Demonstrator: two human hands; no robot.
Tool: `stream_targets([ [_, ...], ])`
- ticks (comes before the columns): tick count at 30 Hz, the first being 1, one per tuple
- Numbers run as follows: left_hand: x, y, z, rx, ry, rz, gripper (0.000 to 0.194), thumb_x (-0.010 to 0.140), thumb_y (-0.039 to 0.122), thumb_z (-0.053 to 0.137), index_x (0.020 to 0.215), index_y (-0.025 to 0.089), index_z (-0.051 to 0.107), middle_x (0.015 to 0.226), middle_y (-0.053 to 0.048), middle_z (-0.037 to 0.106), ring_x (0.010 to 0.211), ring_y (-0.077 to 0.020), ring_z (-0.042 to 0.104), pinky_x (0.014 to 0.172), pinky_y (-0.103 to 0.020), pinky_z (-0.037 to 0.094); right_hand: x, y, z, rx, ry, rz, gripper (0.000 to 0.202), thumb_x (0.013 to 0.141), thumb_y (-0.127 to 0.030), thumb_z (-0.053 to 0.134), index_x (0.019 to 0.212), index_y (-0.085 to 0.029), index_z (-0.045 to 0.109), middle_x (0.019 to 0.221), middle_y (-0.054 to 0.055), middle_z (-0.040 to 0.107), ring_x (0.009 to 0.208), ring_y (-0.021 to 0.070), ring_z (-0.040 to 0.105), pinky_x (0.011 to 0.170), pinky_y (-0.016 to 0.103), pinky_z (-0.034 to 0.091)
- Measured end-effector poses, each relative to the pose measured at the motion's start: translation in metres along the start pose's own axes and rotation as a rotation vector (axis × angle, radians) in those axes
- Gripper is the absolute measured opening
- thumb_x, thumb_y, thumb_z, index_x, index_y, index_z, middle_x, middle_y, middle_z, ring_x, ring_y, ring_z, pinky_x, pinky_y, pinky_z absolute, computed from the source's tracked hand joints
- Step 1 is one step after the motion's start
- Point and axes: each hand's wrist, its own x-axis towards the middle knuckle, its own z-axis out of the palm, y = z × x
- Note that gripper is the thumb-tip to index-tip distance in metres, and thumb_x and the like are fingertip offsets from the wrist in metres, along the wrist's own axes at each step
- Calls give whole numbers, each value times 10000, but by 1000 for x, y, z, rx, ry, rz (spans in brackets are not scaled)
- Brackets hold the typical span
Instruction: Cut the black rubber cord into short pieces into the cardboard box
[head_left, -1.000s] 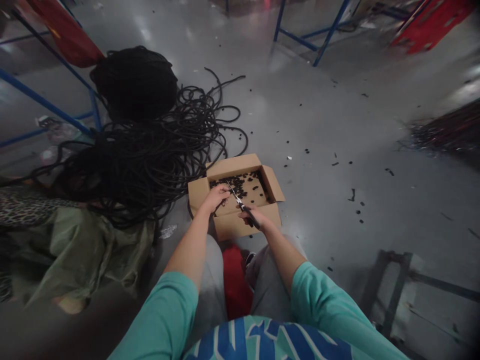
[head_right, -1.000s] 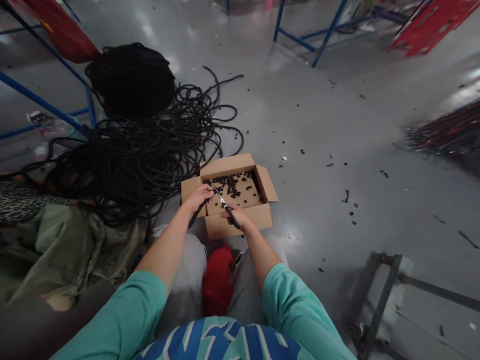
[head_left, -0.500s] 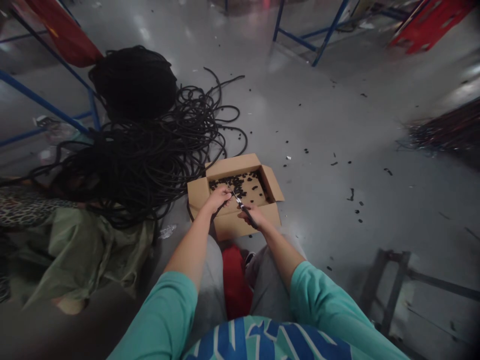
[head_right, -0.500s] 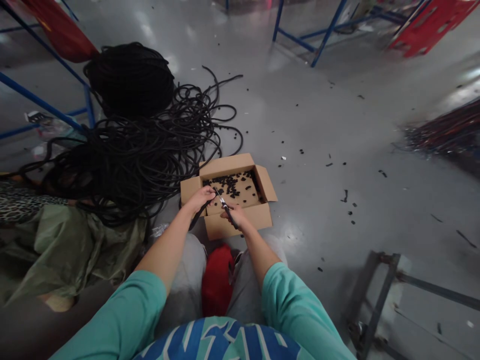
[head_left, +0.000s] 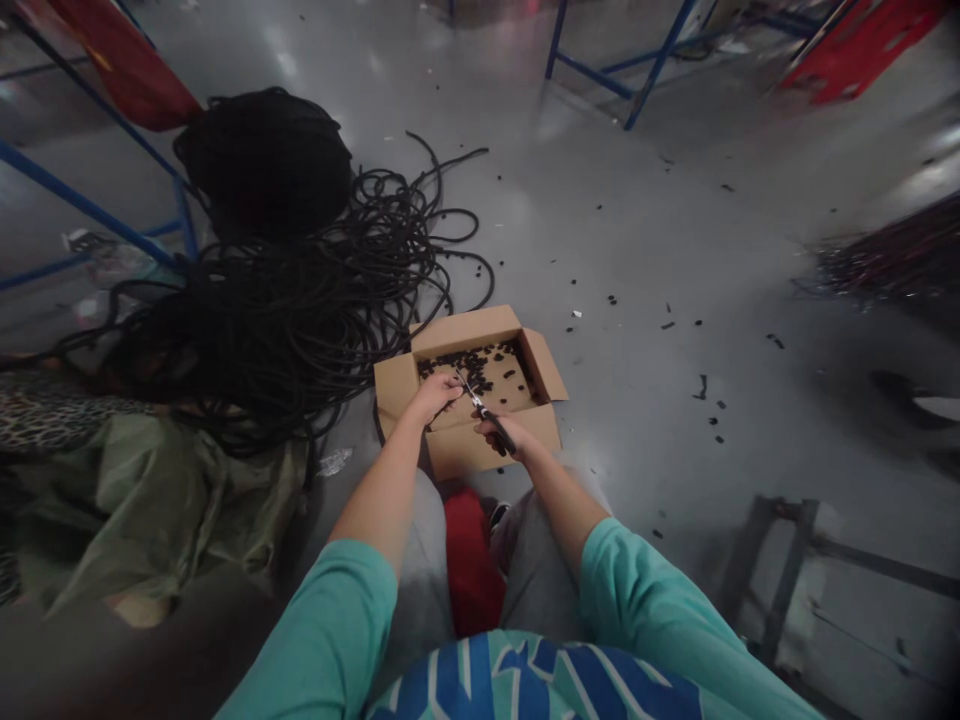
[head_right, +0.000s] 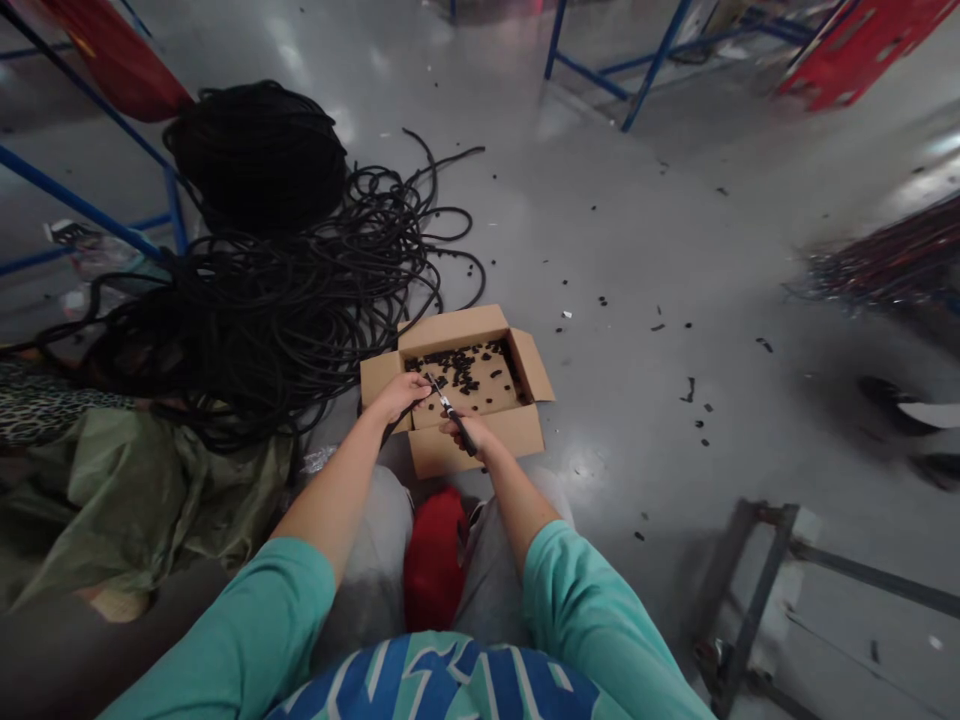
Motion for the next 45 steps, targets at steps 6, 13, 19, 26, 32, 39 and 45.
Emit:
stream_targets([
  [6, 2, -1, -1, 25, 24, -2, 106, 718, 88, 533, 629, 126, 491, 397, 53, 460, 360, -53, 435, 393, -160, 315, 0, -2, 3, -90, 88, 11, 336, 530, -129, 534, 865, -157, 545, 383, -101, 390, 307, 44, 331, 321, 167, 209],
  [13, 7, -7, -3, 55, 32, -16, 107, 722, 99, 530, 619, 123, 517, 395, 44, 465, 355, -57, 431, 394, -165, 329, 1, -3, 2, -197, 127, -8, 345, 519, -113, 526, 859, -145, 579, 335, -103, 362, 298, 46, 320, 316, 165, 212],
  [19, 3, -5, -6, 34, -23, -14, 156, 724, 106, 528, 570, 123, 509, 406, 36, 466, 339, -50, 412, 381, -166, 319, -4, -7, -1, -109, -11, 27, 455, 534, -130, 515, 988, -136, 545, 381, -91, 422, 318, 63, 359, 332, 179, 244],
  [26, -4, 0, -9, -58, -203, -66, 176, 739, 174, 537, 580, 115, 488, 500, -2, 536, 333, -35, 413, 335, -152, 284, -4, -8, -4, -70, -69, -7, 512, 532, -135, 525, 1044, -135, 527, 417, -92, 435, 346, 59, 364, 345, 172, 233],
  [32, 1, -4, -14, -121, -179, -117, 204, 745, 244, 560, 606, 120, 478, 495, -10, 537, 329, -33, 404, 322, -149, 262, -2, -7, -2, -101, 11, 13, 454, 521, -134, 542, 974, -140, 569, 378, -97, 415, 313, 52, 330, 326, 174, 215],
  [39, 5, -11, -14, -46, -83, -115, 151, 704, 221, 615, 657, 122, 512, 481, 17, 522, 357, -53, 445, 355, -164, 319, -1, -5, -2, -193, 78, -19, 399, 514, -127, 550, 910, -135, 599, 338, -100, 389, 296, 47, 319, 312, 169, 208],
  [45, 6, -10, -14, -78, -21, -128, 126, 655, 148, 640, 724, 119, 539, 475, 35, 501, 390, -57, 464, 389, -169, 357, -1, -5, -4, -90, 81, -14, 428, 514, -150, 549, 941, -131, 574, 373, -101, 384, 309, 42, 316, 325, 168, 215],
])
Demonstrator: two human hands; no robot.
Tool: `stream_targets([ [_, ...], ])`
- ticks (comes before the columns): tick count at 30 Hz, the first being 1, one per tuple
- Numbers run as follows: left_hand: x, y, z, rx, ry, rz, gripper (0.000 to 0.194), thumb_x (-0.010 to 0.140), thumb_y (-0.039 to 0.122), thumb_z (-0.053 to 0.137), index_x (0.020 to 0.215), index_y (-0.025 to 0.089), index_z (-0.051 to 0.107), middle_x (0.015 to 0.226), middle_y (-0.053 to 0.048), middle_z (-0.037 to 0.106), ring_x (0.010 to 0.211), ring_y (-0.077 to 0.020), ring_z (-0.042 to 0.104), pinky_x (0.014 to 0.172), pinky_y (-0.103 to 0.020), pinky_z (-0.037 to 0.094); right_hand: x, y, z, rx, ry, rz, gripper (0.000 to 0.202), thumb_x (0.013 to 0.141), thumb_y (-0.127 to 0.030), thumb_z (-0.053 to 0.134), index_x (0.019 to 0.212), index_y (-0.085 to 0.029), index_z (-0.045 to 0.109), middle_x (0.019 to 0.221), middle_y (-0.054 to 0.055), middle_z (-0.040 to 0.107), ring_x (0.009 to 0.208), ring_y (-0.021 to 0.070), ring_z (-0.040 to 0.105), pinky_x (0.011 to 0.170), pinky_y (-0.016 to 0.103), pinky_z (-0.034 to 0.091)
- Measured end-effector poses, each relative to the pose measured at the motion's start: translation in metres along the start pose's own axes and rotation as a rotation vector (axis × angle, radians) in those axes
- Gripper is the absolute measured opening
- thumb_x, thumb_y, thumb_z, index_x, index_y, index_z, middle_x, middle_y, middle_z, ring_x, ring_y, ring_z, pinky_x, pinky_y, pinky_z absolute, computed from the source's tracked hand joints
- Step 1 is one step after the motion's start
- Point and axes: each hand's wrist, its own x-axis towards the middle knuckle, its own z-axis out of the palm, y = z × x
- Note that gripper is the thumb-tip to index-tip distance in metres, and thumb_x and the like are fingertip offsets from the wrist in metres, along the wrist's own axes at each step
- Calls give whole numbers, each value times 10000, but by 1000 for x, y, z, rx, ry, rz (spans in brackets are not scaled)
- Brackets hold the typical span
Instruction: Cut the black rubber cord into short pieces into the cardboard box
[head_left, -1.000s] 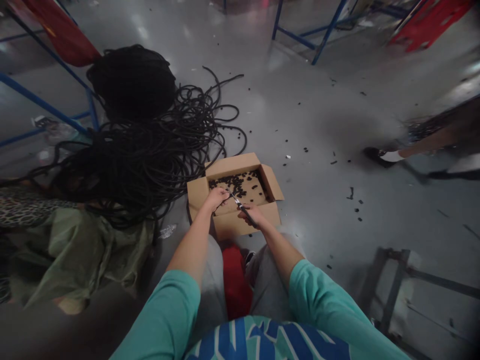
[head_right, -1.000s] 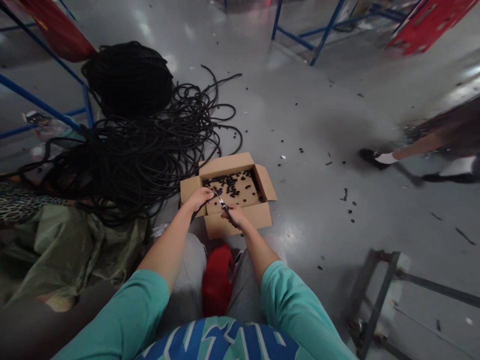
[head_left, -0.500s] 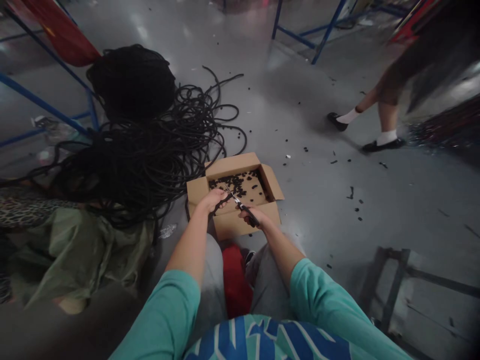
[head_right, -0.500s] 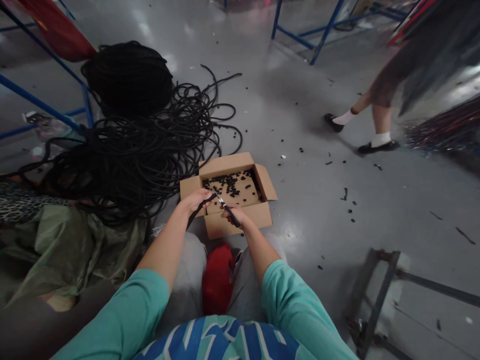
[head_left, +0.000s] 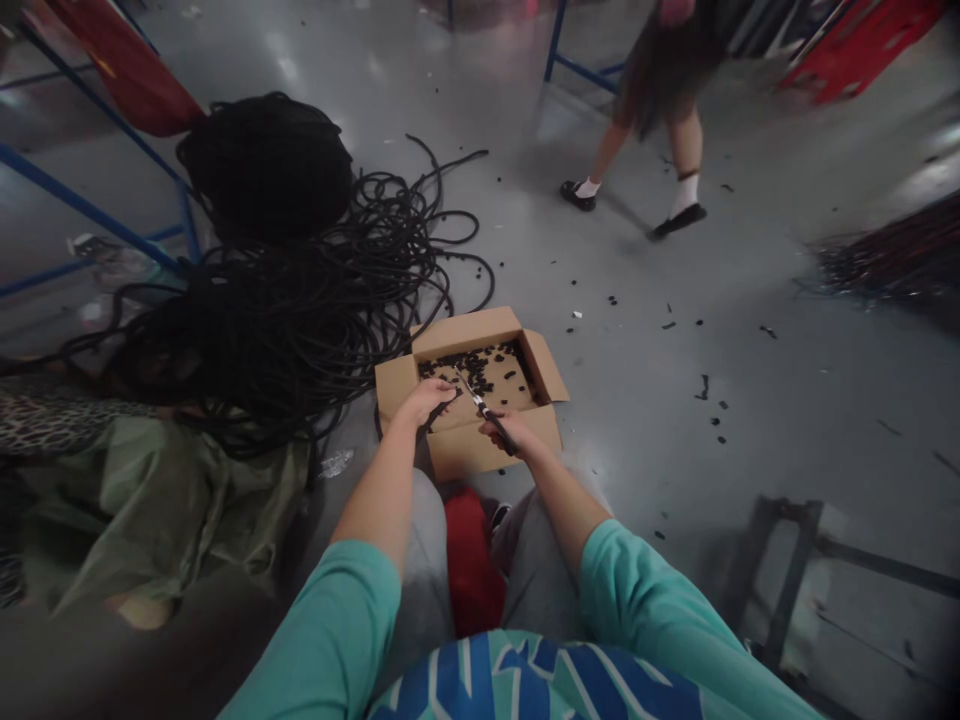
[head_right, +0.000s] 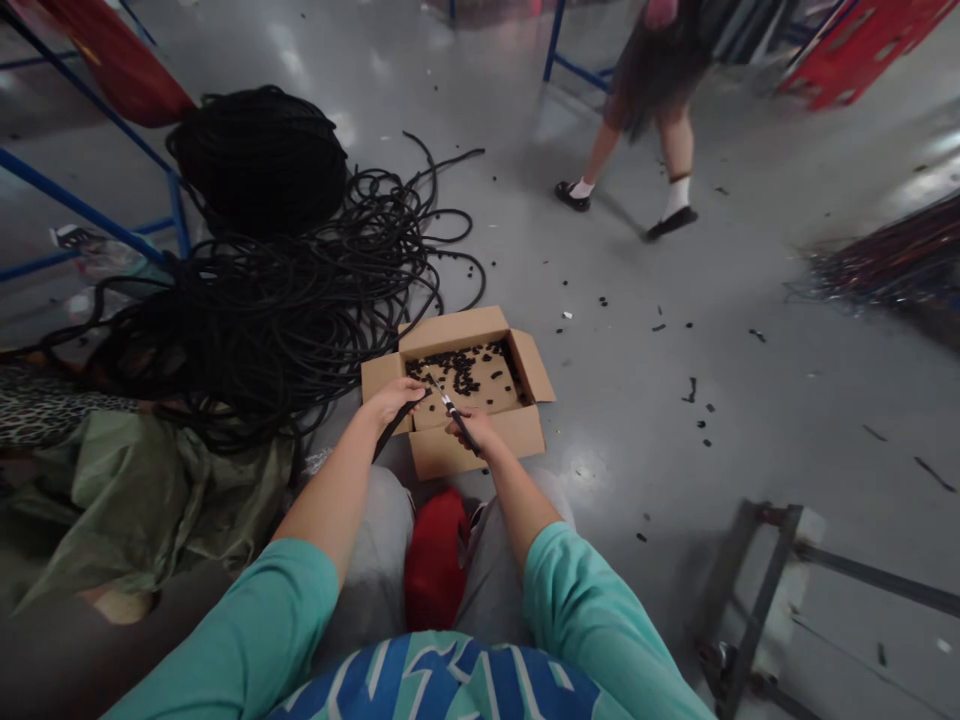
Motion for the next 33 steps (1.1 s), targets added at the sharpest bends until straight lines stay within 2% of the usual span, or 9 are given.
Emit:
stream_targets([
  [5, -2, 5, 0, -119, 15, 13, 233, 590, 13, 611, 779, 112, 517, 519, 32, 523, 418, -72, 505, 415, -189, 387, 5, 2, -3, 62, -28, 7, 512, 507, -138, 550, 1019, -150, 544, 462, -83, 432, 383, 49, 372, 375, 165, 253],
  [11, -1, 3, 0, -175, 58, 68, 262, 592, 93, 677, 769, 113, 485, 482, 34, 526, 438, -88, 542, 449, -198, 411, 6, 3, -5, -30, -41, -2, 523, 508, -102, 560, 1023, -192, 564, 568, -52, 509, 470, 57, 413, 435, 165, 294],
  [14, 1, 2, 2, -166, 66, 73, 268, 585, 111, 695, 743, 113, 479, 467, 30, 530, 441, -93, 546, 446, -196, 409, 4, 2, -4, -49, -79, -8, 510, 510, -96, 554, 1010, -197, 569, 556, -51, 510, 474, 65, 418, 436, 171, 294],
  [24, -1, 1, 6, -128, -32, 64, 178, 616, 89, 659, 673, 108, 492, 490, 13, 551, 430, -90, 545, 429, -191, 403, -4, -5, 0, -23, -150, 12, 518, 522, -103, 504, 1038, -145, 527, 411, -85, 428, 361, 72, 375, 368, 180, 265],
  [33, 1, 0, 4, -113, -36, 95, 176, 618, 128, 670, 667, 103, 503, 497, 7, 544, 426, -90, 533, 421, -199, 390, -8, -9, 1, -71, -63, 38, 417, 519, -107, 514, 929, -148, 571, 346, -99, 387, 306, 67, 351, 324, 173, 230],
])
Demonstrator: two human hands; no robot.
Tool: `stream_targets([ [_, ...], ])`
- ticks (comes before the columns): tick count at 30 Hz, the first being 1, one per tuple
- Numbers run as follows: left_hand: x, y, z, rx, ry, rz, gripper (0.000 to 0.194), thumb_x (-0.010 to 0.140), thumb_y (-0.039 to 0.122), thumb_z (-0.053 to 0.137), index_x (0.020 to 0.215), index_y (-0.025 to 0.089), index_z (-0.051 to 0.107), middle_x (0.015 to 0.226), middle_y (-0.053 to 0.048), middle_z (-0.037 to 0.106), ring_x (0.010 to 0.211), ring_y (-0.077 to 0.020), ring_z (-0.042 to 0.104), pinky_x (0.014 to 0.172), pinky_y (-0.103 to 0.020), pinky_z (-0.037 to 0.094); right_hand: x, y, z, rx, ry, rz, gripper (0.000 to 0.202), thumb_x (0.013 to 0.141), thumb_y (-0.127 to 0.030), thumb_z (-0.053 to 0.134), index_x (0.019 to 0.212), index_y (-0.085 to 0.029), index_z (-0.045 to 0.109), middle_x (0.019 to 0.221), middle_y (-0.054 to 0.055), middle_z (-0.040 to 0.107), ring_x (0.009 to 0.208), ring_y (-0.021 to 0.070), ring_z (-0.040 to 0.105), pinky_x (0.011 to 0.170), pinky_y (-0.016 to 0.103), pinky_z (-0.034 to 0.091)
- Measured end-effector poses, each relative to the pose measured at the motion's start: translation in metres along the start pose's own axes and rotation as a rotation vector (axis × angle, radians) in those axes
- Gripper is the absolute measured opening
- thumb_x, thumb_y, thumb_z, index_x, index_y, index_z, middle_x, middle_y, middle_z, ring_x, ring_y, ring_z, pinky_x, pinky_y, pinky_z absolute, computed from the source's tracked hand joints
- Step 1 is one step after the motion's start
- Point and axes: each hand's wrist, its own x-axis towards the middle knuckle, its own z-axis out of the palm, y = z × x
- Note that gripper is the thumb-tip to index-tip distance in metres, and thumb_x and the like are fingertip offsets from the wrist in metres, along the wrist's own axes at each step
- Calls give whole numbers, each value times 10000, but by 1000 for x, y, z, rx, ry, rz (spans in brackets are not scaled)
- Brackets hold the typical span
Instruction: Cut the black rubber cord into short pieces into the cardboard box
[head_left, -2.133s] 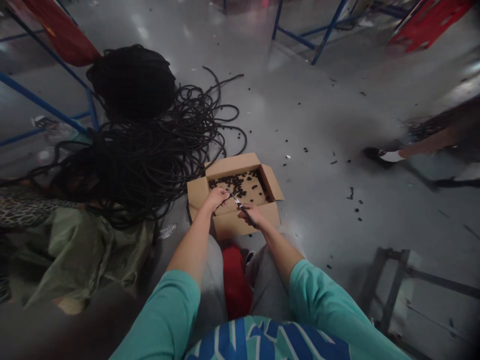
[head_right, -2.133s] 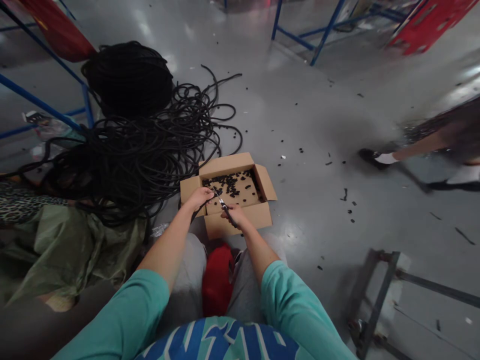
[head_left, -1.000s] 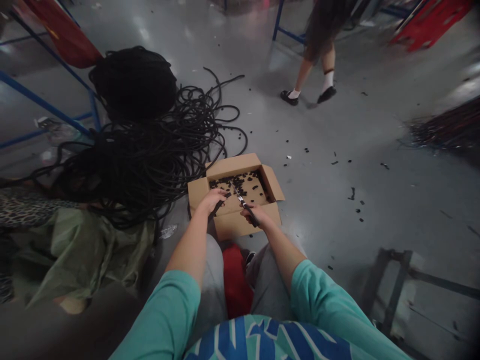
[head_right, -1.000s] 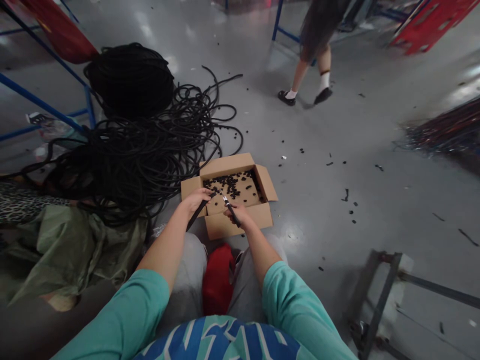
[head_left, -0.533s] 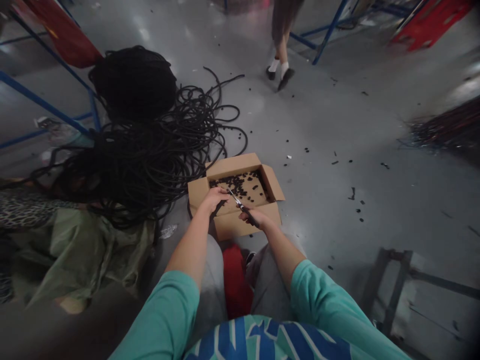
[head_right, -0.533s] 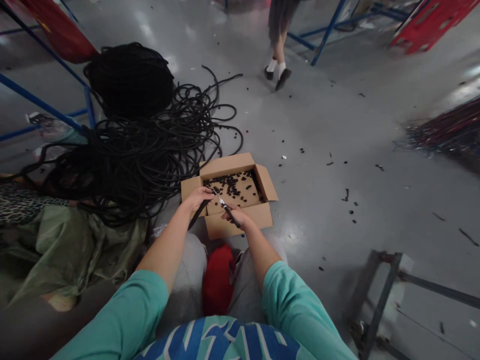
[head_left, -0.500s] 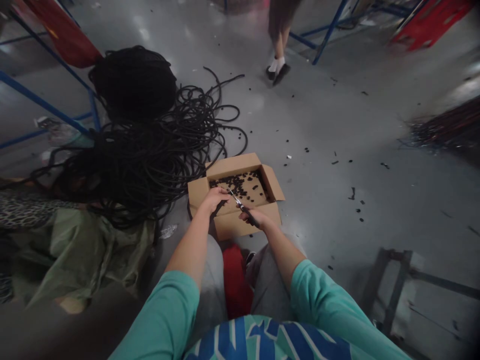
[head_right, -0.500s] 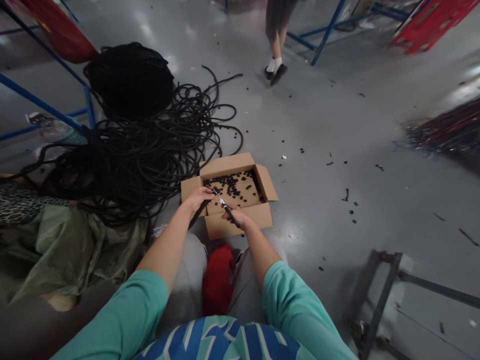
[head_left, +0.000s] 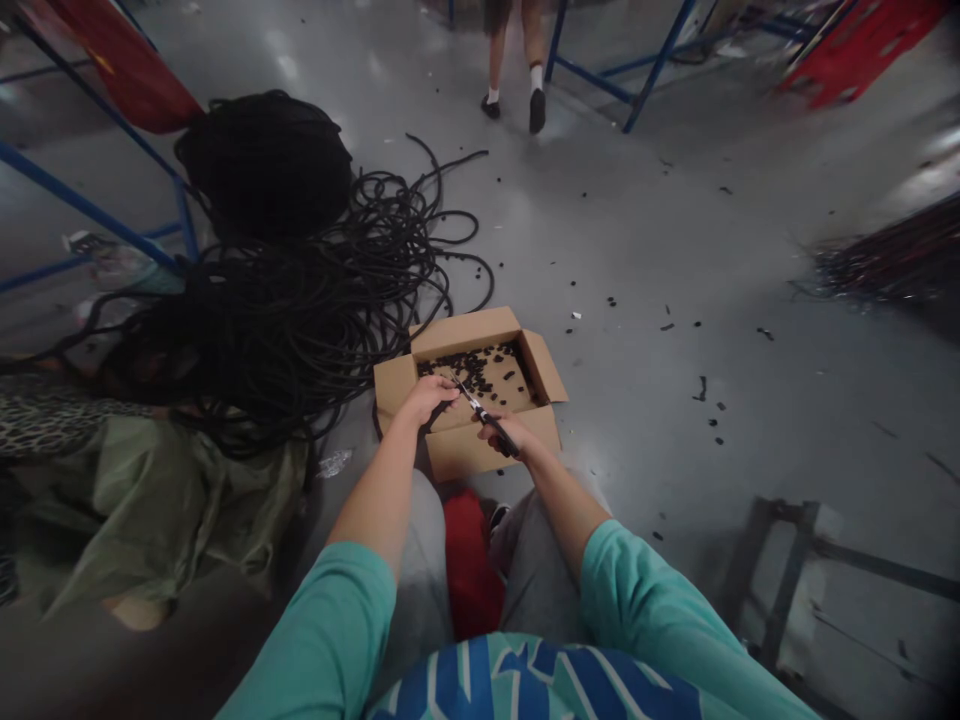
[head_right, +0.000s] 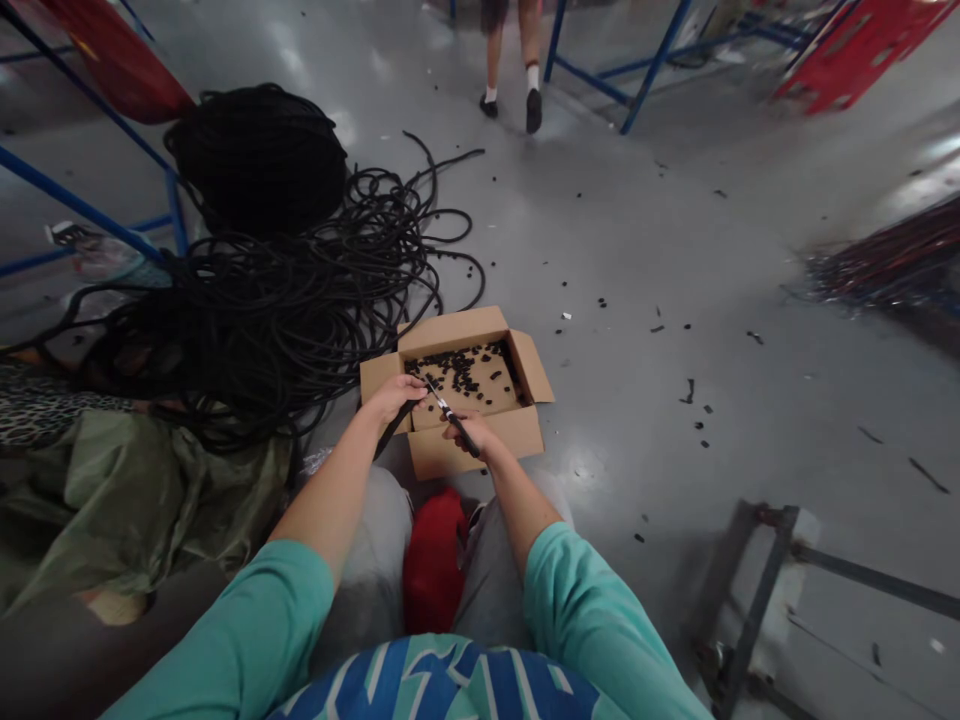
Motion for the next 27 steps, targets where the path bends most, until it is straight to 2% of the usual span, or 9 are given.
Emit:
stream_targets([
  [6, -2, 1, 0, 70, 42, 25, 169, 643, 174, 658, 731, 114, 528, 465, 49, 505, 368, -69, 483, 399, -189, 362, 5, 4, 0, 28, 43, -5, 410, 501, -104, 510, 905, -130, 577, 315, -106, 366, 284, 50, 310, 313, 166, 199],
  [11, -3, 4, -2, 109, 49, 31, 154, 651, 199, 655, 680, 108, 533, 437, 52, 486, 341, -53, 437, 389, -185, 338, 3, 3, -2, 67, -50, -16, 457, 499, -129, 529, 956, -120, 558, 356, -90, 424, 316, 71, 377, 326, 173, 247],
  [17, -6, 5, -5, 120, -133, -3, 172, 690, 238, 619, 643, 107, 518, 493, 20, 518, 329, -37, 405, 352, -176, 284, 1, 1, -5, 66, -100, -21, 475, 514, -147, 545, 989, -127, 541, 381, -93, 437, 321, 68, 383, 333, 173, 256],
  [19, -7, 6, -5, 118, -151, -6, 201, 698, 261, 613, 624, 105, 508, 509, 9, 527, 323, -31, 394, 340, -173, 267, 1, 1, -5, 75, -95, -20, 453, 515, -155, 552, 967, -131, 547, 370, -97, 424, 308, 61, 363, 327, 172, 243],
  [24, -5, 5, -5, 119, -116, -9, 204, 731, 256, 574, 618, 104, 499, 511, -4, 535, 312, -31, 391, 323, -166, 248, 4, 3, -2, 64, -38, 1, 411, 517, -153, 550, 927, -125, 560, 343, -102, 393, 285, 55, 320, 318, 179, 219],
  [27, -4, 4, -4, 113, -43, -14, 139, 717, 200, 584, 650, 110, 502, 494, 14, 519, 327, -38, 415, 341, -163, 287, 7, 6, -1, 64, 14, -18, 417, 515, -143, 547, 931, -117, 558, 358, -95, 403, 303, 57, 333, 328, 182, 229],
])
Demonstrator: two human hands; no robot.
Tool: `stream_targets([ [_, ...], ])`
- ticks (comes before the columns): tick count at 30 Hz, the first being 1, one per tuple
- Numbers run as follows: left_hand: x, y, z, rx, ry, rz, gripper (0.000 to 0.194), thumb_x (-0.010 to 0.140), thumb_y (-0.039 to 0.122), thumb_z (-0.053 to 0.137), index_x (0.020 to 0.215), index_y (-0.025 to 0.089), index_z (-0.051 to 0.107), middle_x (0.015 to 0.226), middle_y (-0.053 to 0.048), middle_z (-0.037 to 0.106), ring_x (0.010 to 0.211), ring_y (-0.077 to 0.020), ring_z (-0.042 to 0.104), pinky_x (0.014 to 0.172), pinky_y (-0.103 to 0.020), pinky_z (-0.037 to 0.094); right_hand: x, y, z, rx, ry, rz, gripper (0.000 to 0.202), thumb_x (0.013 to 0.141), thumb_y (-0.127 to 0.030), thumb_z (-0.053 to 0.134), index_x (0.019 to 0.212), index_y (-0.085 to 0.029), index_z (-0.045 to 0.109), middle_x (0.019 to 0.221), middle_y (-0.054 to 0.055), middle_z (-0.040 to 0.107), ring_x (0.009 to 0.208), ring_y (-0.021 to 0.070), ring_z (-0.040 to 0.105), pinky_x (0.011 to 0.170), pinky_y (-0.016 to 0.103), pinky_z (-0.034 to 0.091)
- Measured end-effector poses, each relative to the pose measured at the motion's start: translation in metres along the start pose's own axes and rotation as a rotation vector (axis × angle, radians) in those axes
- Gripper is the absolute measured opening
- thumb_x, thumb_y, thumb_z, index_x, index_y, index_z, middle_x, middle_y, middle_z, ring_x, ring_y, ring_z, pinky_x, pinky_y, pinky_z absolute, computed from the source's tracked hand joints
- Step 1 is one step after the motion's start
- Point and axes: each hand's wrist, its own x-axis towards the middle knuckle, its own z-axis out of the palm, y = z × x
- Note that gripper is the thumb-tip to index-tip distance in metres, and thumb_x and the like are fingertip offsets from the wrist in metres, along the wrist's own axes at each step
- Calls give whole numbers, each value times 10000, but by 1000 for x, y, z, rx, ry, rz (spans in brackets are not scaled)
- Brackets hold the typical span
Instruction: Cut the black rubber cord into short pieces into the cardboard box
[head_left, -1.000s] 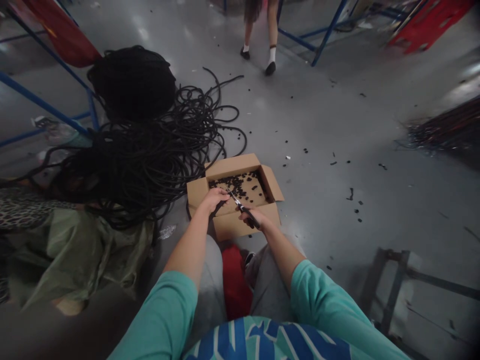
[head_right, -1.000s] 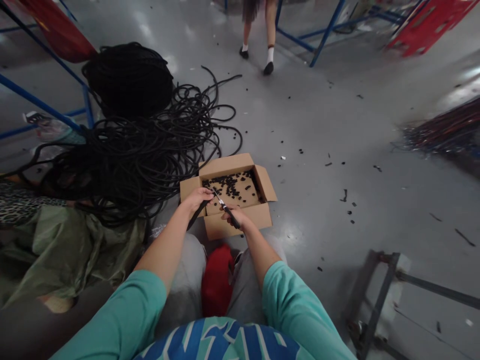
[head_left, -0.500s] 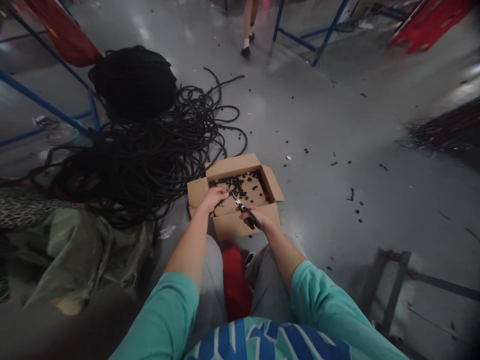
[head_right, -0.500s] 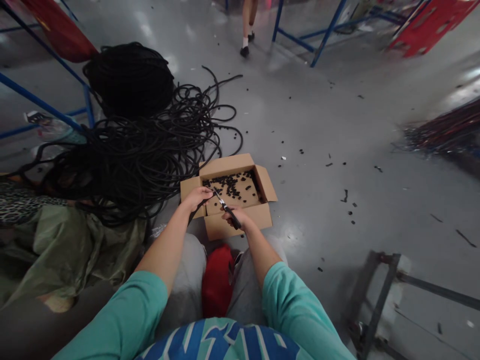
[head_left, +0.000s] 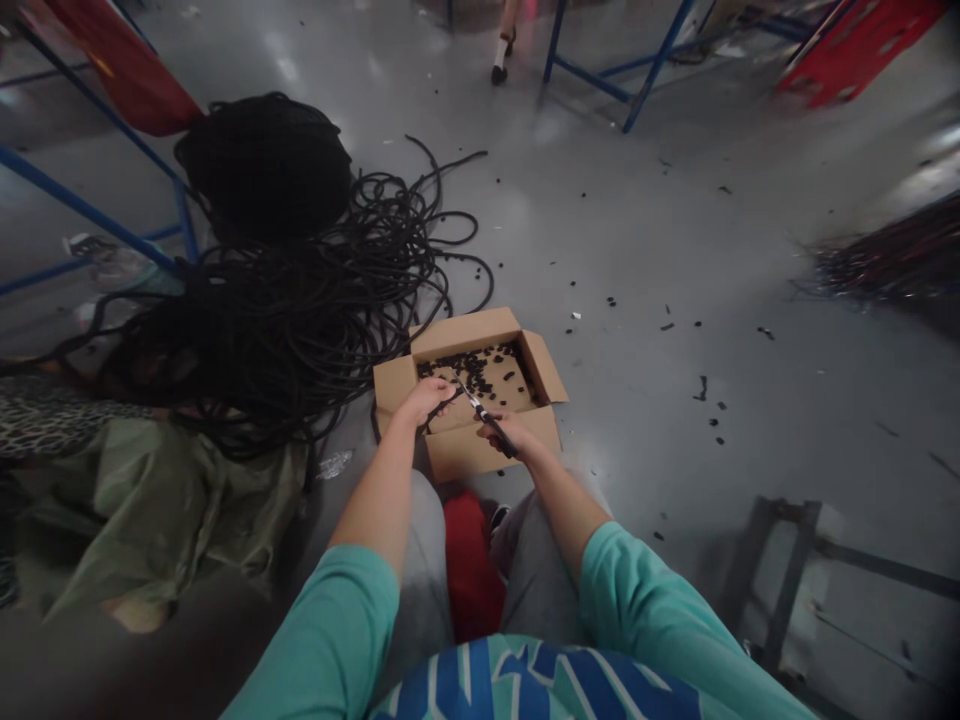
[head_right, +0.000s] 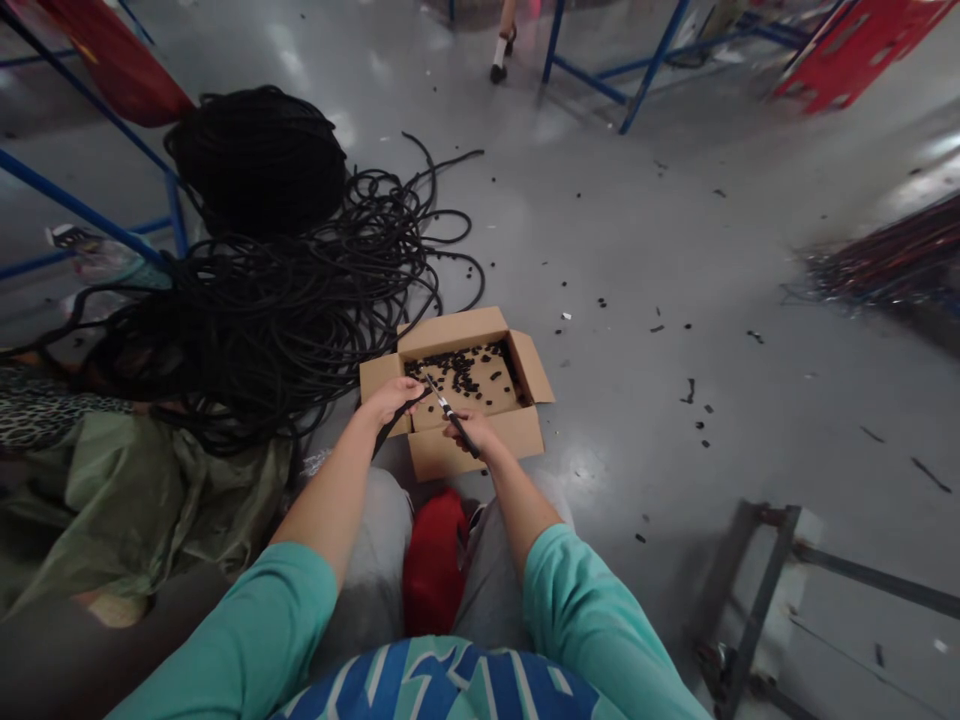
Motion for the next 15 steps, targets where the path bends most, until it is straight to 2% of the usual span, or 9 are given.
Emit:
stream_targets([
  [3, 1, 2, 0, -96, 94, -27, 84, 686, 104, 583, 722, 116, 508, 482, 39, 499, 371, -50, 461, 385, -164, 347, 2, 2, -3, 59, 3, -1, 481, 520, -141, 540, 1000, -122, 527, 398, -90, 423, 343, 64, 371, 354, 180, 252],
  [6, 2, 5, -2, -231, 141, -20, 158, 651, 42, 572, 772, 117, 503, 531, 28, 533, 436, -62, 514, 449, -178, 404, 2, 2, -6, 78, -35, 7, 535, 518, -132, 541, 1052, -134, 502, 459, -75, 465, 403, 73, 425, 390, 178, 279],
  [9, 1, 6, -3, -279, 146, 31, 215, 652, 71, 586, 837, 128, 494, 577, 16, 562, 474, -79, 549, 481, -198, 430, 1, 1, -7, 52, -94, -11, 541, 515, -129, 555, 1054, -139, 511, 511, -62, 489, 441, 74, 442, 416, 184, 293],
  [12, -1, 4, -2, -239, 93, 66, 260, 677, 152, 605, 904, 147, 479, 558, 30, 553, 431, -86, 534, 434, -194, 398, 0, 1, -7, 35, -129, -37, 544, 513, -118, 550, 1055, -149, 517, 526, -65, 480, 449, 70, 424, 426, 187, 289],
  [15, -2, 3, 0, -180, 90, 79, 222, 668, 183, 631, 824, 130, 482, 555, 24, 554, 393, -62, 492, 399, -173, 353, 0, 2, -6, 16, -134, -43, 547, 504, -107, 545, 1048, -155, 521, 538, -66, 478, 458, 68, 420, 432, 187, 289],
])
